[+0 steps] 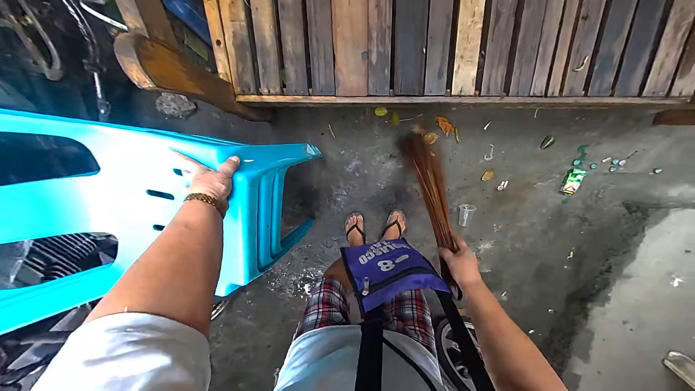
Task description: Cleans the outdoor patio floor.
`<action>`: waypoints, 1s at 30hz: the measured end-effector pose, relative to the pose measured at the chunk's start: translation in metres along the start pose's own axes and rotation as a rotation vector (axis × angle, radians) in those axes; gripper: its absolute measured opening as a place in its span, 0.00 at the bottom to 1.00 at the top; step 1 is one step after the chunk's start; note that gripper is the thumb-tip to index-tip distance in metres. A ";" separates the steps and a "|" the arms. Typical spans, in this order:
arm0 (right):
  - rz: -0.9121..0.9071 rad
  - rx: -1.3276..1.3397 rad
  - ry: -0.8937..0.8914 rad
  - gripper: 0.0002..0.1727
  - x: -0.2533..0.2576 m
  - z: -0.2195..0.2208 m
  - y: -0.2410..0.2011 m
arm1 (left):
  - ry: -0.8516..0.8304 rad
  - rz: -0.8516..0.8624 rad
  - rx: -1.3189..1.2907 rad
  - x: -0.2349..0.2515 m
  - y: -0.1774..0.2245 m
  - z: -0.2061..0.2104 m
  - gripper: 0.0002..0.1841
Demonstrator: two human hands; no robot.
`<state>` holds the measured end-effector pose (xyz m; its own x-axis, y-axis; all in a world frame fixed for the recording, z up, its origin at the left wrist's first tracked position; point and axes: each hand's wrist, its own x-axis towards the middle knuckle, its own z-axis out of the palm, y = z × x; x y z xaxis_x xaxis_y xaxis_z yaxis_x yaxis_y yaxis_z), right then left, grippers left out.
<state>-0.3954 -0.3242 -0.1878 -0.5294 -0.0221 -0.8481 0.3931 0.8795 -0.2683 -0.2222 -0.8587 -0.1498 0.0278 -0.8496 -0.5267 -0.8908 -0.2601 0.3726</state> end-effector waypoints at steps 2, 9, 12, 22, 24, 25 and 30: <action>-0.042 0.049 0.054 0.42 -0.049 -0.004 0.000 | 0.009 -0.016 0.012 0.001 0.001 0.001 0.71; -0.306 -0.284 -0.375 0.38 -0.018 0.073 -0.096 | 0.037 -0.035 0.051 -0.001 0.008 0.003 0.70; -0.276 -0.319 -0.364 0.36 0.043 0.091 -0.127 | 0.027 -0.022 0.040 0.002 0.002 0.004 0.71; 0.003 0.149 0.097 0.41 -0.075 0.000 -0.024 | 0.027 -0.039 0.006 -0.001 0.008 0.005 0.71; -0.062 0.069 -0.031 0.40 -0.084 0.013 -0.034 | 0.024 -0.043 0.039 -0.002 0.008 0.003 0.70; -0.094 -0.002 -0.114 0.39 -0.078 0.020 -0.044 | 0.019 -0.038 0.064 -0.003 0.009 0.002 0.70; -0.091 -0.366 -0.221 0.35 0.016 -0.010 -0.058 | 0.013 -0.019 0.091 -0.004 0.007 0.001 0.72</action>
<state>-0.4339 -0.3707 -0.1814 -0.3601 -0.1740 -0.9165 0.0389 0.9788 -0.2011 -0.2290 -0.8567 -0.1459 0.0507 -0.8509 -0.5229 -0.9276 -0.2341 0.2911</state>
